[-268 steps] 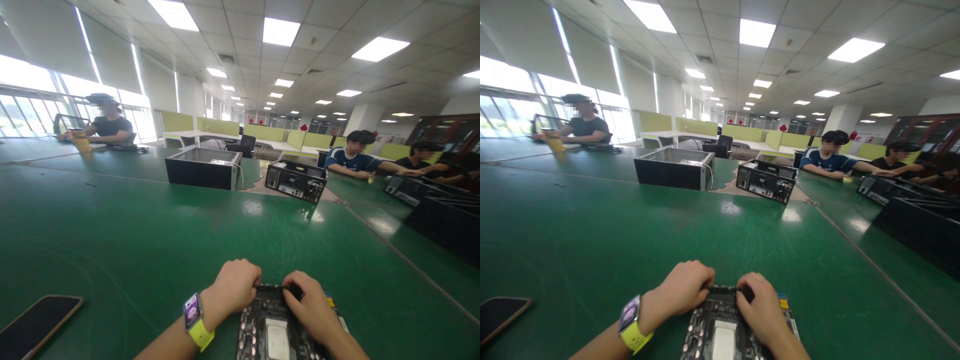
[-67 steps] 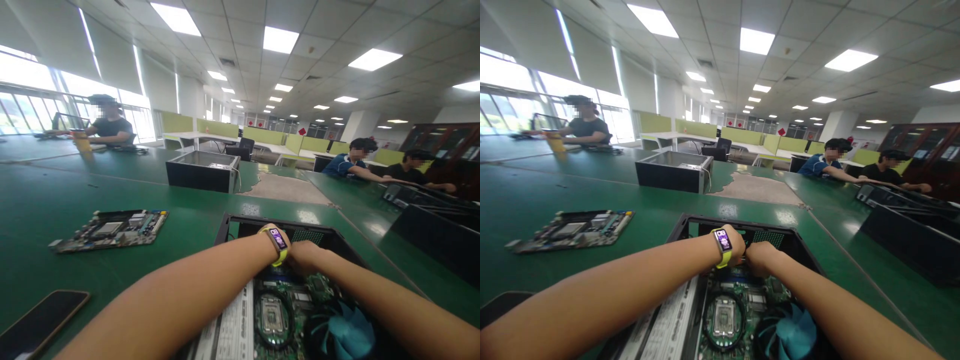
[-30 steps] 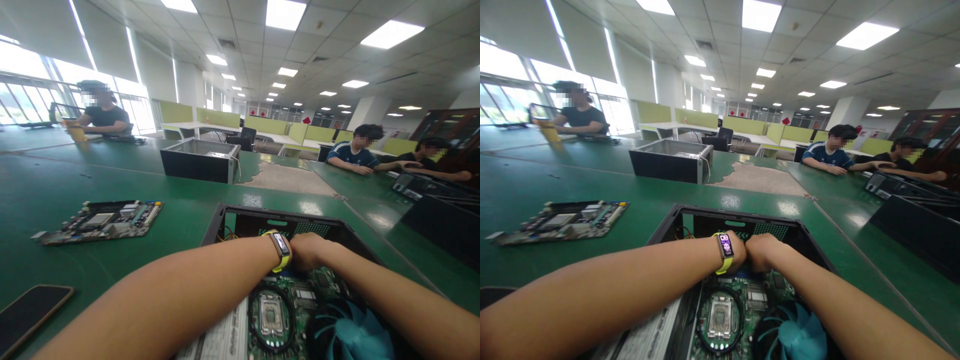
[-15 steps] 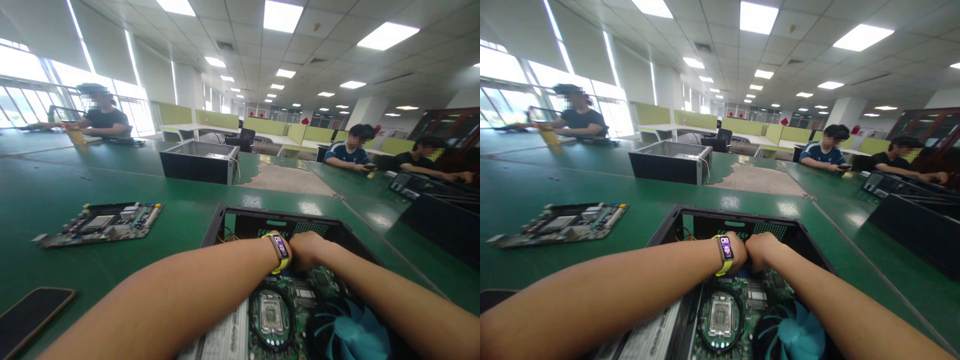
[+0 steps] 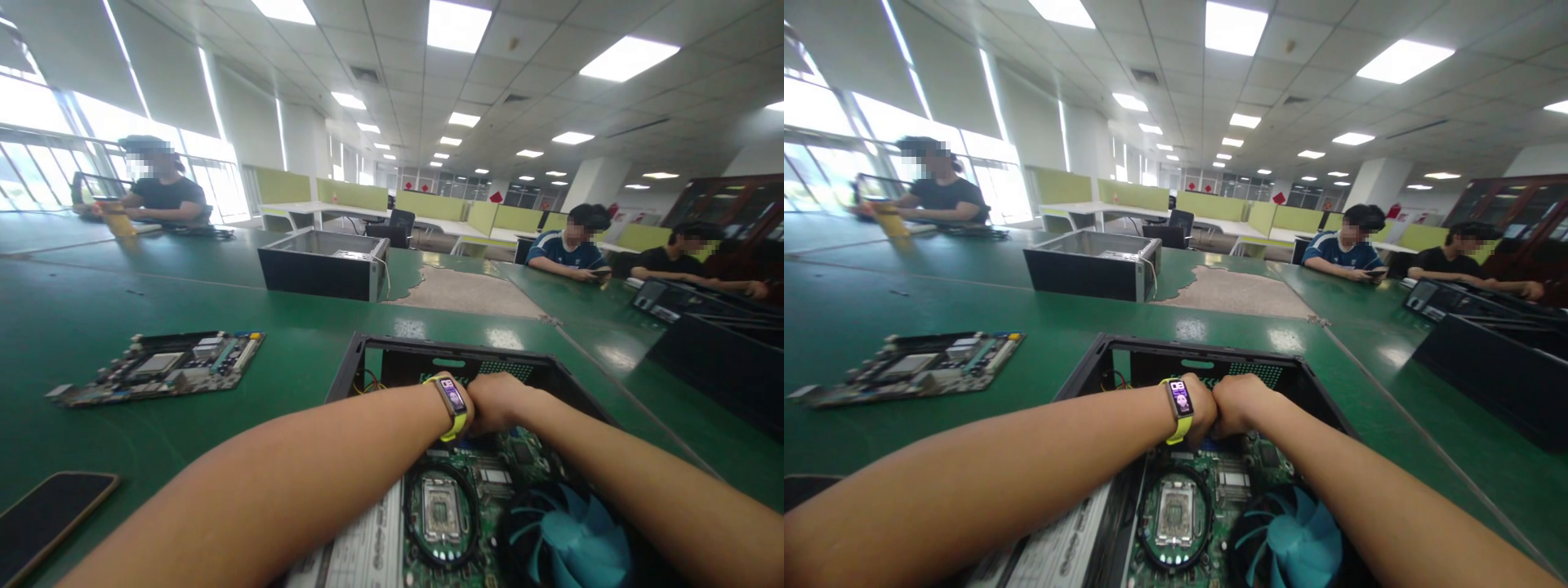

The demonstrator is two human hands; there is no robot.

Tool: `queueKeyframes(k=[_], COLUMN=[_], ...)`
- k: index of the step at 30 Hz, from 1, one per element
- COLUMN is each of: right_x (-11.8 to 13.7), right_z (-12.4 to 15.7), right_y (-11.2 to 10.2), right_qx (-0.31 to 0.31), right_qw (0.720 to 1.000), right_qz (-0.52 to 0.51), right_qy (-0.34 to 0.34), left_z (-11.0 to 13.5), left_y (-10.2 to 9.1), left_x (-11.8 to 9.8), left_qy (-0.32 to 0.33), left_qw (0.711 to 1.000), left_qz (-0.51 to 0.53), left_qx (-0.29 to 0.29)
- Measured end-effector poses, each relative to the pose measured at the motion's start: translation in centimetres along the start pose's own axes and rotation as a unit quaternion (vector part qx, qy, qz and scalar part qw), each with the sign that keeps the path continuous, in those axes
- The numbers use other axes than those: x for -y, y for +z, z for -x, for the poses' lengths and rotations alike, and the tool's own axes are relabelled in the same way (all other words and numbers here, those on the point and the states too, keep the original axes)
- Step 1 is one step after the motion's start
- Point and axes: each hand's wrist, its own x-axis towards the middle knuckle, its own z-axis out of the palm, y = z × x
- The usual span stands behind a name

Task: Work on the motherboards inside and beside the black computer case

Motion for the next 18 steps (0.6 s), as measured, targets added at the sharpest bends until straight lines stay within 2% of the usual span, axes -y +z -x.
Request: queueKeyframes(k=[2, 9, 14, 16, 18], right_x=[-0.1, -1.4, -1.6, -1.3, -0.5], right_z=[0.0, -0.1, -0.2, 1.0, 3.6], right_y=[-0.2, -0.5, -1.0, -2.3, -4.0], right_qx=[-0.01, 0.015, -0.004, -0.015, -0.036], right_qw=[1.0, 0.995, 0.992, 0.988, 0.981], right_qz=[-0.008, -0.092, -0.126, -0.149, -0.184], right_qy=[-0.005, -0.024, -0.027, -0.034, -0.057], left_z=[0.6, 3.8, 6.2, 7.9, 11.0], left_y=[-0.6, -3.8, -6.7, -8.3, -9.8], left_x=[0.0, -0.3, -0.8, -0.7, -0.3], left_qy=[0.006, 0.048, 0.085, 0.097, 0.113], left_qw=[0.999, 0.995, 0.98, 0.98, 0.983], left_qz=[-0.033, -0.058, -0.14, -0.143, -0.135], left_qx=[0.039, 0.058, 0.114, 0.1, 0.059])
